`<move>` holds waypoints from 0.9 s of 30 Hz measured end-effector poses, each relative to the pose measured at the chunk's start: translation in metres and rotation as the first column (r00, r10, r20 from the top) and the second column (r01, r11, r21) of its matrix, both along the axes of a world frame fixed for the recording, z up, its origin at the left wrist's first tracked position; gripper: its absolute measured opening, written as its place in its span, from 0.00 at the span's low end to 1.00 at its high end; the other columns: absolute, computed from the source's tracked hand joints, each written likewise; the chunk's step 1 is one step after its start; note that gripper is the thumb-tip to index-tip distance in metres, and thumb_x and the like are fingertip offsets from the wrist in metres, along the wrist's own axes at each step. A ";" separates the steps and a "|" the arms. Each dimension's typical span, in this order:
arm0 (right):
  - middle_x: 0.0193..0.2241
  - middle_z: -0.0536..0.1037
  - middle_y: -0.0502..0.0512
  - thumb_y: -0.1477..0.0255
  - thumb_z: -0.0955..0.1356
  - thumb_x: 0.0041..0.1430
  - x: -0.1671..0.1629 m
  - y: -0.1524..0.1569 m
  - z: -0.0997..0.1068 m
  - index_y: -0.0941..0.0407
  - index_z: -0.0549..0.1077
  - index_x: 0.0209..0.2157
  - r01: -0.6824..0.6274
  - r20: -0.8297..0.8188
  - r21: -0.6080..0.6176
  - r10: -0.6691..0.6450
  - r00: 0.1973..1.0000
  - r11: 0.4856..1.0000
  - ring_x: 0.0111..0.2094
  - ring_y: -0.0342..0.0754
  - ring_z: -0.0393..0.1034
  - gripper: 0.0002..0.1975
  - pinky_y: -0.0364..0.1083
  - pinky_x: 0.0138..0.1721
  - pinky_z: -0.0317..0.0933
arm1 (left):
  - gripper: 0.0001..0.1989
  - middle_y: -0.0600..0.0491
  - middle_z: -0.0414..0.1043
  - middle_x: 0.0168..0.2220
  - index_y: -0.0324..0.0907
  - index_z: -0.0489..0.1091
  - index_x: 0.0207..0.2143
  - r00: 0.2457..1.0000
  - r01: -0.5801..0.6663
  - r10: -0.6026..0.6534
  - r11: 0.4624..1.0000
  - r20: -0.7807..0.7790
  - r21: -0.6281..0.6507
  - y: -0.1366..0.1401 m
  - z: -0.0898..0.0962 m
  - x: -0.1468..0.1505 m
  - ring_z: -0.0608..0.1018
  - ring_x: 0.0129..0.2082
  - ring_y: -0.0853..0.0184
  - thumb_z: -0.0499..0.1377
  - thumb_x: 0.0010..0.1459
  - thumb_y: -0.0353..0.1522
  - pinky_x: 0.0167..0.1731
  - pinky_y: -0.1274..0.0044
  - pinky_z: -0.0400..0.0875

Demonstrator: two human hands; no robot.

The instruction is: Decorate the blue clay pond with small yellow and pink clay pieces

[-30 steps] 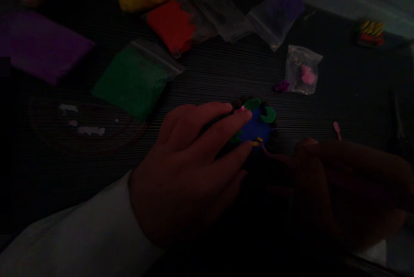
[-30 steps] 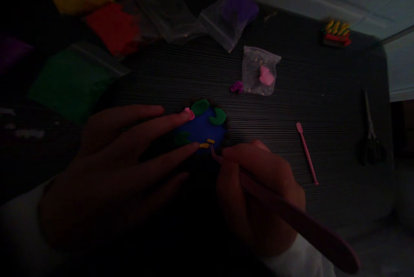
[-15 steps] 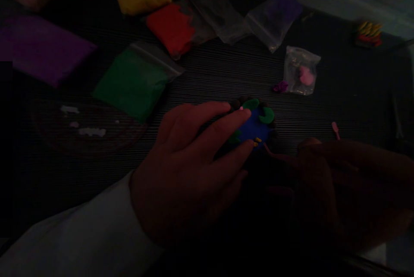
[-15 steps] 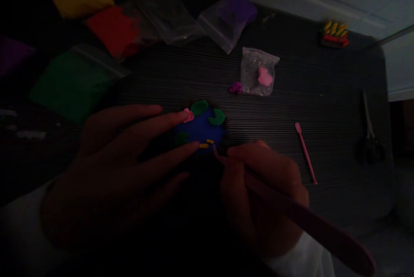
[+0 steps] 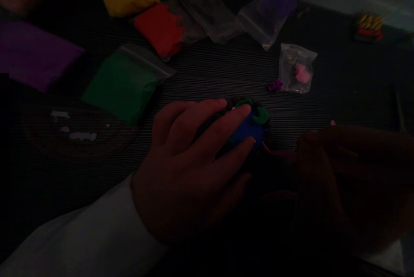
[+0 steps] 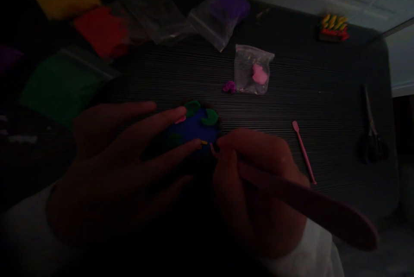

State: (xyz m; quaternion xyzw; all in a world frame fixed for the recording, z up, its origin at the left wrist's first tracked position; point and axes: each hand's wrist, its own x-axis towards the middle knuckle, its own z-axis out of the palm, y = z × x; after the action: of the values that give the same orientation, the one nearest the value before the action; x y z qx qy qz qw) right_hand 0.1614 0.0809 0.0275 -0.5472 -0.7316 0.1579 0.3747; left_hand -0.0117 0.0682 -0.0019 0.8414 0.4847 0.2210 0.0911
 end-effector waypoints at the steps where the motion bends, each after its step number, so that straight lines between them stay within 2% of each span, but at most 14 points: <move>1: 0.26 0.69 0.45 0.80 0.64 0.47 0.000 0.000 0.000 0.53 0.66 0.36 0.021 0.028 0.009 -0.021 0.999 1.000 0.22 0.39 0.62 0.13 0.41 0.20 0.59 | 0.17 0.55 0.54 0.54 0.47 0.65 0.42 1.000 0.002 -0.002 1.000 0.001 0.002 0.000 0.000 0.000 0.57 0.52 0.55 0.53 0.49 0.39 0.49 0.59 0.51; 6: 0.27 0.70 0.44 0.76 0.64 0.47 0.003 0.001 0.001 0.52 0.65 0.35 -0.007 0.190 -0.093 0.025 0.982 0.996 0.23 0.38 0.64 0.11 0.40 0.23 0.62 | 0.16 0.54 0.55 0.54 0.46 0.65 0.42 1.000 0.004 -0.004 1.000 0.024 0.002 0.002 -0.001 0.001 0.58 0.52 0.54 0.53 0.49 0.39 0.48 0.60 0.52; 11: 0.27 0.69 0.44 0.76 0.64 0.48 0.003 0.003 0.001 0.52 0.64 0.36 -0.035 0.200 -0.073 0.049 0.979 0.997 0.23 0.38 0.63 0.11 0.39 0.22 0.59 | 0.16 0.53 0.57 0.53 0.44 0.65 0.41 0.999 0.012 -0.012 1.000 0.035 0.016 0.003 -0.001 0.004 0.59 0.51 0.55 0.54 0.48 0.37 0.47 0.59 0.54; 19: 0.27 0.69 0.44 0.75 0.64 0.48 0.002 0.002 0.000 0.52 0.65 0.35 0.000 0.211 -0.063 0.013 0.977 0.998 0.23 0.38 0.63 0.10 0.40 0.21 0.58 | 0.15 0.53 0.59 0.50 0.43 0.65 0.41 0.999 0.012 -0.013 1.000 0.047 0.018 0.002 -0.001 0.002 0.60 0.50 0.54 0.50 0.50 0.37 0.46 0.57 0.54; 27: 0.26 0.69 0.44 0.75 0.64 0.48 0.001 0.002 -0.001 0.52 0.65 0.35 -0.014 0.220 -0.062 0.028 0.975 0.998 0.23 0.37 0.63 0.09 0.38 0.22 0.59 | 0.16 0.51 0.58 0.52 0.44 0.66 0.41 0.999 0.008 -0.008 1.000 0.054 0.010 0.003 -0.001 0.003 0.59 0.51 0.56 0.54 0.48 0.38 0.48 0.60 0.53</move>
State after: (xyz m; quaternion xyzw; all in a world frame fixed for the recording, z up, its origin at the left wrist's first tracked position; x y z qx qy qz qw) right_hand 0.1627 0.0830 0.0265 -0.5645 -0.7694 0.1219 0.2730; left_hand -0.0092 0.0713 -0.0027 0.8375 0.4775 0.2458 0.1008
